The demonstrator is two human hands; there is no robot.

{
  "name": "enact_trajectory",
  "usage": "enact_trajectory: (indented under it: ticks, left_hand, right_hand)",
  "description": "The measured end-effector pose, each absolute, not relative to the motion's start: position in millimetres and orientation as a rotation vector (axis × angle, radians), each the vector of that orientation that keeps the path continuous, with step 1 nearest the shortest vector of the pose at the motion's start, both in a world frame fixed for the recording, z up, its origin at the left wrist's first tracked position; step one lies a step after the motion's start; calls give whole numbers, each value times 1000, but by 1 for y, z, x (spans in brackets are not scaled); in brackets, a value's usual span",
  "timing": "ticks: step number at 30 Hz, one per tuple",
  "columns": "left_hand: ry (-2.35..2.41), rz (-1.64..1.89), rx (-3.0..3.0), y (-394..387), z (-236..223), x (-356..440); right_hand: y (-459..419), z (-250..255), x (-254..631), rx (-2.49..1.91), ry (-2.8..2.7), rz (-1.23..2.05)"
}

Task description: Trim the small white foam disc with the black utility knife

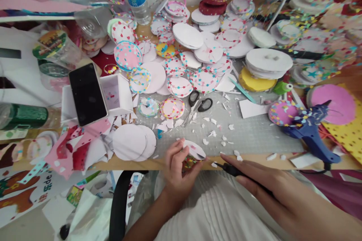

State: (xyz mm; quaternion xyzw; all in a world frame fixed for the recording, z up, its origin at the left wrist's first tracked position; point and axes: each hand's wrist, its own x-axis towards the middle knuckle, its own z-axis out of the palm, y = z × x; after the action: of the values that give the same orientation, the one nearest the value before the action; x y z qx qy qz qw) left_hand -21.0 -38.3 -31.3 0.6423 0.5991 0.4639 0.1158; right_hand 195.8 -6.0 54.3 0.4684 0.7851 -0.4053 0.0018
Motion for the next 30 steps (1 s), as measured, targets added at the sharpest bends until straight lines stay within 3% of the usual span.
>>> enact_trajectory:
  ticks: [30]
  left_hand:
    - [1747, 1339, 1918, -36, -31, -23]
  right_hand:
    - [11, 54, 191, 1375, 2534, -1224]
